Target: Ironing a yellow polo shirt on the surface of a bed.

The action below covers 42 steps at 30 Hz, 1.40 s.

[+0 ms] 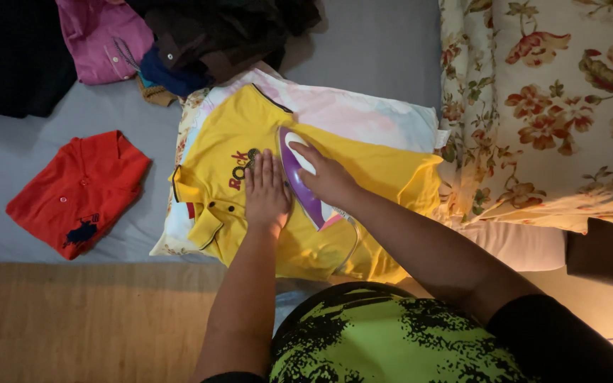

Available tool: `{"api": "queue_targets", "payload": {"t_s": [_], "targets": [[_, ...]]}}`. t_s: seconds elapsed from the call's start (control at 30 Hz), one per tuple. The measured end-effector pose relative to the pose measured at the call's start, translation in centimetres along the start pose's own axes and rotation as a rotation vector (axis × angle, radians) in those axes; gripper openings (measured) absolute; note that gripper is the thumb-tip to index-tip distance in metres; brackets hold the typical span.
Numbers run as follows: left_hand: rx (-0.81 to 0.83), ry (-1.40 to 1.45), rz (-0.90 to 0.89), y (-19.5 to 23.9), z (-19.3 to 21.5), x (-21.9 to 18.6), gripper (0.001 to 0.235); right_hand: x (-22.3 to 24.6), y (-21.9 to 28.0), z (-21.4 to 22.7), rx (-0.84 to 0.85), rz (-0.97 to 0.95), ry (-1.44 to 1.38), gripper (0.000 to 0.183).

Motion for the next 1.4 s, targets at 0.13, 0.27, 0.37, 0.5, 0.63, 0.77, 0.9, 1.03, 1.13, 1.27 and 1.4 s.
{"api": "queue_targets", "payload": {"t_s": [0.13, 0.27, 0.37, 0.5, 0.63, 0.77, 0.9, 1.03, 1.13, 1.27, 1.4], "targets": [[-0.016, -0.013, 0.001, 0.3, -0.1, -0.1, 0.071, 0.2, 1.0, 0.5, -0.038, -0.042, 0.02, 0.059], [-0.041, -0.02, -0.014, 0.1, 0.3, -0.5, 0.072, 0.3, 1.9, 1.5, -0.108, -0.105, -0.002, 0.057], [-0.062, -0.018, -0.023, -0.1, -0.6, -0.4, 0.073, 0.2, 2.8, 1.1, -0.157, -0.054, -0.041, 0.061], [-0.174, 0.043, -0.148, -0.2, 2.0, -0.7, 0.069, -1.0, 4.5, -0.8, -0.267, 0.1, -0.169, 0.066], [-0.227, 0.068, -0.322, -3.7, 2.5, -0.4, 0.061, -1.2, 6.7, -2.7, -0.32, 0.088, -0.204, 0.066], [-0.034, -0.095, -0.549, -8.5, 0.2, -0.7, 0.072, -1.2, 7.1, -3.9, -0.375, 0.023, -0.172, 0.065], [0.125, -0.177, -0.591, -10.1, -0.1, -1.3, 0.078, 3.9, 8.3, -1.1, -0.298, -0.181, -0.071, 0.066], [0.022, -0.086, -0.595, -8.5, 2.8, -1.7, 0.065, 3.1, 6.5, -1.1, -0.334, -0.284, -0.066, 0.063], [0.019, -0.066, -0.605, -8.6, 3.2, -0.9, 0.064, 1.7, 4.3, -0.7, -0.409, -0.251, 0.08, 0.061], [-0.071, -0.054, -0.617, -8.9, 3.0, -0.3, 0.065, -4.4, 2.2, -2.6, -0.431, -0.259, -0.09, 0.06], [-0.019, -0.052, -0.607, -9.3, 2.0, 0.3, 0.066, -5.4, 2.3, -3.1, -0.36, -0.059, -0.277, 0.059]]}}
Point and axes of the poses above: each hand's wrist, its own y-axis away from the middle knuckle, its own z-axis out of the back of the hand, x = y × z, the point moved 3 cm from there along -y, towards the middle knuckle, and after that the axes turned 11 degrees about z, right-handed, at the moved point
